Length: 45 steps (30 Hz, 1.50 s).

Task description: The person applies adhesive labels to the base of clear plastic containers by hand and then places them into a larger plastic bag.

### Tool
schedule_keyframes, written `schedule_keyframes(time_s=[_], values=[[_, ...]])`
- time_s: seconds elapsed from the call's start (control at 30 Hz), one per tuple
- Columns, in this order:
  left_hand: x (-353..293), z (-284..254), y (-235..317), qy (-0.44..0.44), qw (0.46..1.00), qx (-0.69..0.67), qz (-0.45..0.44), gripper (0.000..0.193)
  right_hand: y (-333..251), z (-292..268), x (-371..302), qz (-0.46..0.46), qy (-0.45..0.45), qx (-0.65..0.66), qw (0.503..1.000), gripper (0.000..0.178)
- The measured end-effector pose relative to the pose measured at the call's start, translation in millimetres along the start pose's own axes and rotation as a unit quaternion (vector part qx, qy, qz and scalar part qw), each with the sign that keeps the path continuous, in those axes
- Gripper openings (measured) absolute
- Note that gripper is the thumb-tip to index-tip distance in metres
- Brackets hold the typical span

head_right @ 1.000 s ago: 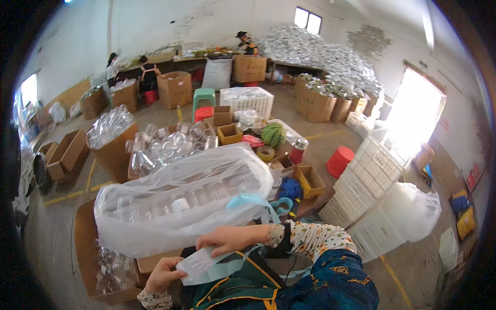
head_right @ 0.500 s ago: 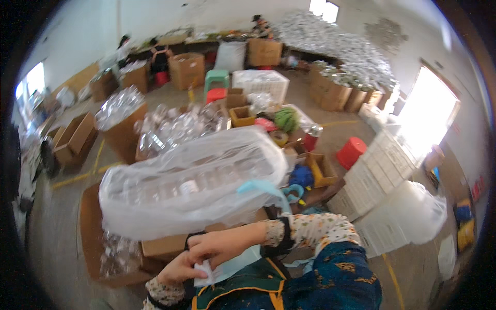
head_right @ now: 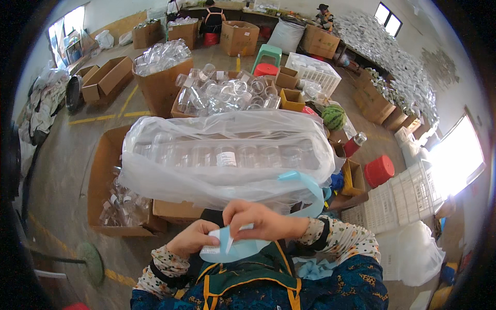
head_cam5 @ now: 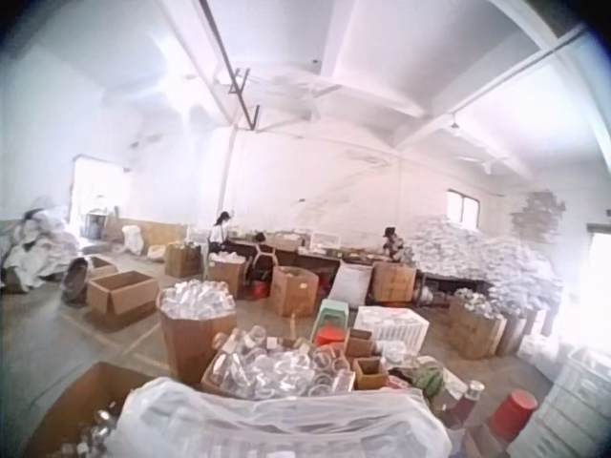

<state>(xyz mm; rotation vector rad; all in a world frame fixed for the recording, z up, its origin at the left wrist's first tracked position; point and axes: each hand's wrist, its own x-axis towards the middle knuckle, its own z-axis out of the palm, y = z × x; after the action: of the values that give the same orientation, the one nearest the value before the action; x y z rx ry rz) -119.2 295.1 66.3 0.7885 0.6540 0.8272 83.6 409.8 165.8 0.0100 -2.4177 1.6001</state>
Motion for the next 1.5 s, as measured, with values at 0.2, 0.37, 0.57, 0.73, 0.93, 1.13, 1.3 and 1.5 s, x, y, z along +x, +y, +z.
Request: schedule_keyframes(time_s=[0.2, 0.37, 0.57, 0.73, 0.93, 1.13, 1.3, 1.5], values=[[-10, -38, -29, 0.114, 0.988, -0.1, 0.022, 0.018, 34, -97, 17, 0.008, 0.285, 0.204, 0.936, 0.025], [2, -46, -40, 0.085, 0.991, -0.1, -0.01, 0.015, 88, -166, 44, 0.193, 0.128, -0.232, 0.945, 0.024], [2, -53, -43, 0.083, 0.993, -0.08, -0.009, 0.018, 172, -155, 68, 0.183, -0.069, -0.384, 0.903, 0.026], [3, -63, -48, 0.072, 0.993, -0.091, -0.02, 0.02, 192, -145, 69, 0.252, -0.12, -0.48, 0.832, 0.034], [1, -71, -53, 0.077, 0.993, -0.09, -0.025, 0.022, 182, -140, 77, 0.211, -0.091, -0.561, 0.795, 0.06], [-3, -68, -47, 0.059, 0.994, -0.092, -0.012, 0.023, 224, -181, 72, 0.249, -0.166, -0.385, 0.873, 0.087], [-19, -75, -58, 0.081, 0.99, -0.117, -0.007, 0.017, 227, -182, 93, 0.304, -0.159, -0.183, 0.921, 0.09], [-31, -66, -47, 0.107, 0.992, -0.053, 0.036, 0.02, 200, -167, 129, 0.439, -0.156, -0.153, 0.872, 0.028]])
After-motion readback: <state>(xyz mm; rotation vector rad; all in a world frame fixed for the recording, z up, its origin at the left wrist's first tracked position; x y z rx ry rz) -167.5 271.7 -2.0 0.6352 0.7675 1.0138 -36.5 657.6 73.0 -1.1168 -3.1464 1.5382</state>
